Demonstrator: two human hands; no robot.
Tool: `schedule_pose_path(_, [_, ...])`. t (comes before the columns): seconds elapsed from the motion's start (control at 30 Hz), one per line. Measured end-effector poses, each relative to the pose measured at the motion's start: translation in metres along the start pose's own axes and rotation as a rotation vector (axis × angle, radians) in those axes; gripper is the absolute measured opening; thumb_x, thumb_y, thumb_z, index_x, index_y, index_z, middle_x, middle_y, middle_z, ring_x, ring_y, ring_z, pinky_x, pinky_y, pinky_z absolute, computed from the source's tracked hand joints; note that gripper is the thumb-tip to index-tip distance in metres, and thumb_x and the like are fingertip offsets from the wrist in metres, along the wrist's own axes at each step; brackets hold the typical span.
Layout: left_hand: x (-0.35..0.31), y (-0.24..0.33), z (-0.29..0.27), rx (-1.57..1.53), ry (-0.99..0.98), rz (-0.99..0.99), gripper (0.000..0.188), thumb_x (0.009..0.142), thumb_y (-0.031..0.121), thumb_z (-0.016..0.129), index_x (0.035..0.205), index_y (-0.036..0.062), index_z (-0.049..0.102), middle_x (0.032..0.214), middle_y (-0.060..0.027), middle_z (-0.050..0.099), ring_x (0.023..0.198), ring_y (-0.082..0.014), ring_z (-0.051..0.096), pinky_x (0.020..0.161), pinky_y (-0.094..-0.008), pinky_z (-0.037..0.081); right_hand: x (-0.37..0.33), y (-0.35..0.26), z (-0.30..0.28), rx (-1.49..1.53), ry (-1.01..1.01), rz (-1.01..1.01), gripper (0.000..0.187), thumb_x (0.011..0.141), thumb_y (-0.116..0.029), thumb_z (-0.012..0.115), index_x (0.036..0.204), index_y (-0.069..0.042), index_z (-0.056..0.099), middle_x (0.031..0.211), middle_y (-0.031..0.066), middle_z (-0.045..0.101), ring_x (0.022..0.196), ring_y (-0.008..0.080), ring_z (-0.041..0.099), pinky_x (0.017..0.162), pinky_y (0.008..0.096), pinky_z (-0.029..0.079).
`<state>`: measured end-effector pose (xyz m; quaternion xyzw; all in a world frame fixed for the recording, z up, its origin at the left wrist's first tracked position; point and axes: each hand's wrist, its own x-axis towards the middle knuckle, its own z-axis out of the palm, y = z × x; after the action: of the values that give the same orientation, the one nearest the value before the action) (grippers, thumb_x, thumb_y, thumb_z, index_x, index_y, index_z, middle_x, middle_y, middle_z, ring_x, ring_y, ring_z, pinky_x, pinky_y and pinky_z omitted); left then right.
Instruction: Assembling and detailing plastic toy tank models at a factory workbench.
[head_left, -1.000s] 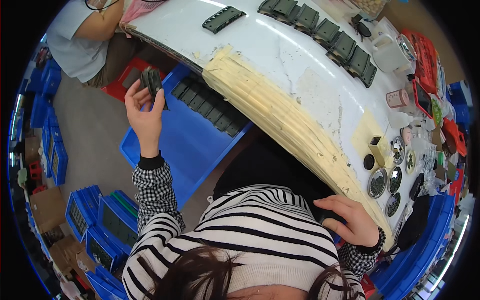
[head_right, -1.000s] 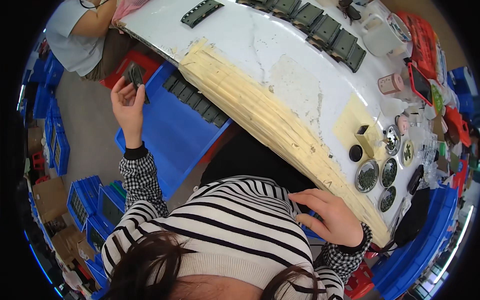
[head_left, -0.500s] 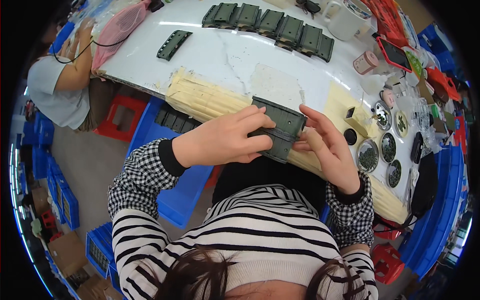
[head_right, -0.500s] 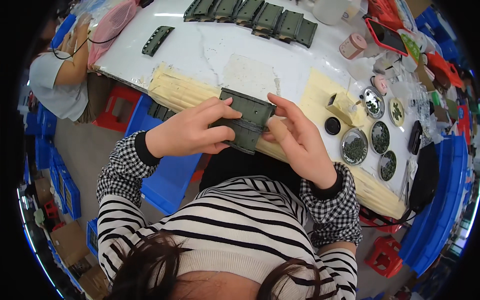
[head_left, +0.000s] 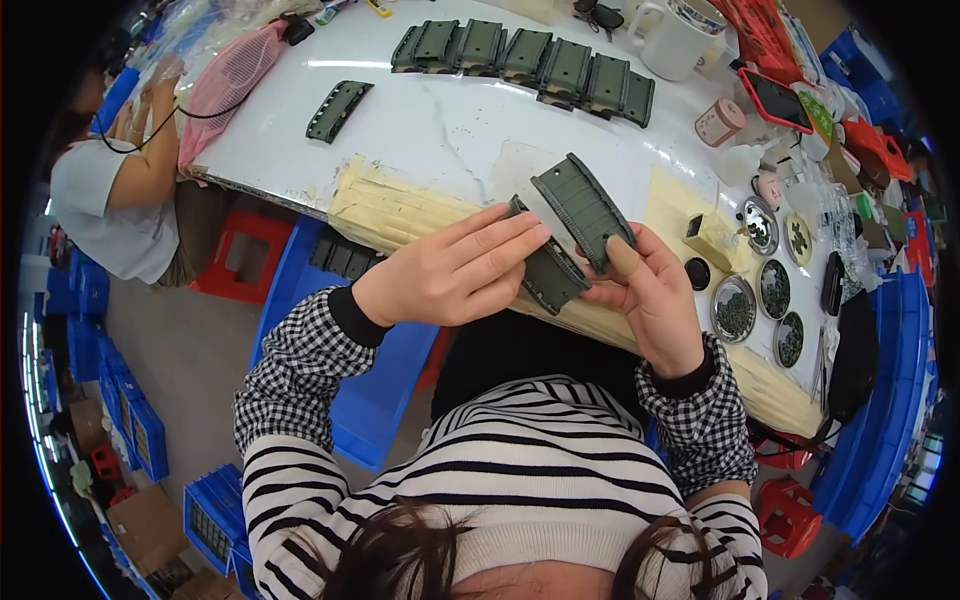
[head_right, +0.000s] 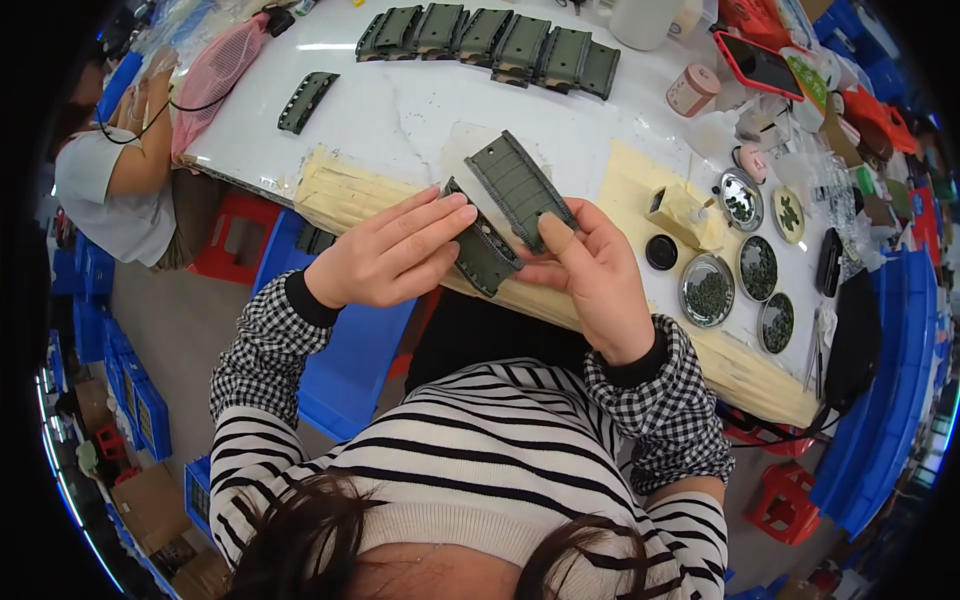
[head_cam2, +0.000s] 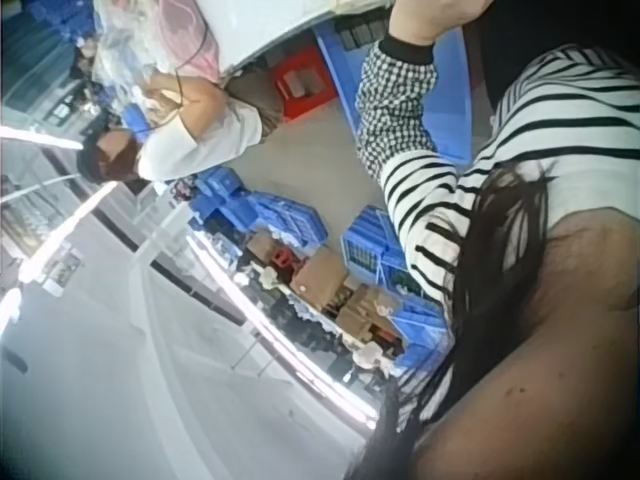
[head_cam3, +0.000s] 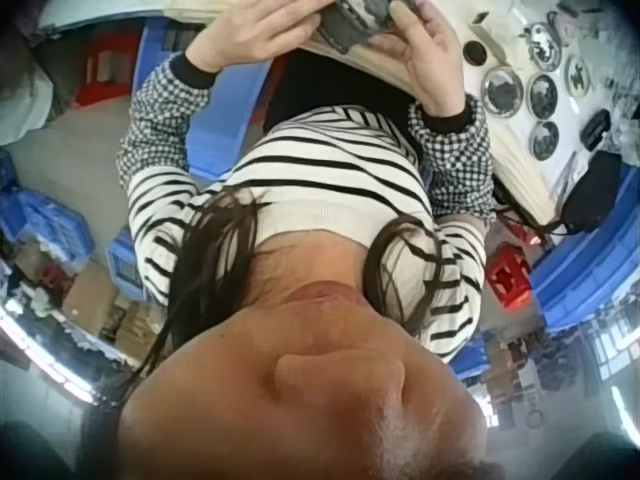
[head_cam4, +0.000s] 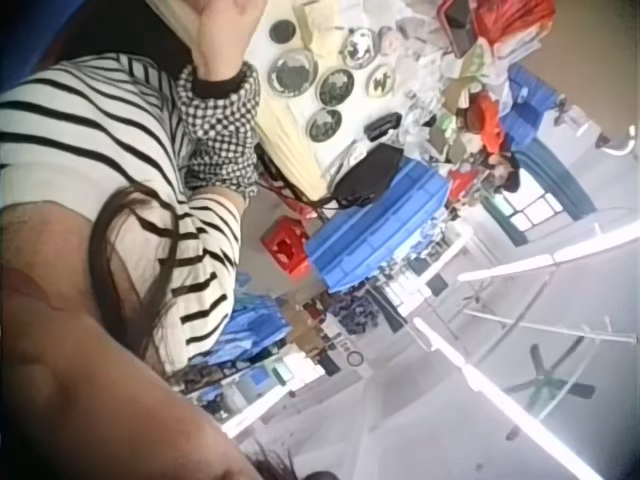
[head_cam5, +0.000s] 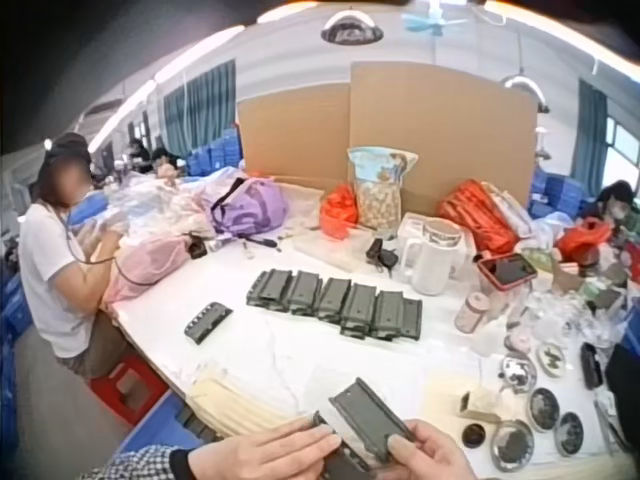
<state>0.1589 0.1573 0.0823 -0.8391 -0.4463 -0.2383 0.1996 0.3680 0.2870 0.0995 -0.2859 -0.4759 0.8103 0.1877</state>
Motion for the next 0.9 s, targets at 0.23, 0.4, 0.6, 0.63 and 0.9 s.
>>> schedule_pose_path(0.23, [0.027,-0.083,-0.025,0.214,-0.075,0.166,0.017,0.077,0.002,0.063,0.077,0.0016,0.046,0.127,-0.0169,0.055,0.114,-0.0301,0.057,0.089,-0.0355,0.055,-0.021,-0.009,-0.019,-0.003,0.124,-0.130,0.028,0.098,-0.017,0.049,0.119,0.001,0.048,0.109,0.0115,0.061,0.095,0.0191,0.063,0.082,0.0298,0.054])
schedule_pose_path(0.4, [0.077,-0.175,-0.006,0.204,-0.223,0.306,0.016,0.081,0.006,0.059,0.081,0.0061,0.043,0.137,-0.0045,0.049,0.126,-0.0248,0.047,0.093,-0.0310,0.052,-0.045,-0.011,-0.017,-0.001,0.143,-0.142,0.026,0.098,-0.016,0.050,0.117,0.001,0.049,0.109,0.0129,0.062,0.095,0.0195,0.064,0.082,0.0297,0.054])
schedule_pose_path(0.6, [0.123,-0.227,0.043,0.259,-0.326,0.483,0.012,0.083,0.002,0.055,0.094,0.0071,0.051,0.138,-0.0025,0.047,0.128,-0.0232,0.044,0.091,-0.0303,0.051,-0.058,-0.005,-0.027,0.046,0.226,-0.137,0.022,0.097,-0.014,0.050,0.114,0.000,0.049,0.108,0.0113,0.062,0.094,0.0189,0.064,0.081,0.0303,0.055])
schedule_pose_path(0.63, [0.123,-0.230,0.046,0.271,-0.324,0.493,0.012,0.083,0.003,0.055,0.093,0.0072,0.051,0.138,-0.0026,0.047,0.128,-0.0234,0.044,0.090,-0.0306,0.052,-0.059,-0.005,-0.028,0.052,0.234,-0.137,0.022,0.097,-0.014,0.050,0.114,-0.001,0.049,0.108,0.0109,0.062,0.094,0.0188,0.064,0.081,0.0303,0.055])
schedule_pose_path(0.9, [0.113,-0.217,0.040,0.286,-0.382,0.218,0.019,0.080,0.004,0.059,0.098,0.0088,0.057,0.134,-0.0062,0.050,0.121,-0.0258,0.050,0.091,-0.0352,0.050,-0.059,-0.024,-0.055,-0.015,0.126,-0.076,0.027,0.096,-0.016,0.053,0.117,0.002,0.050,0.105,0.0090,0.062,0.087,0.0161,0.065,0.077,0.0282,0.055])
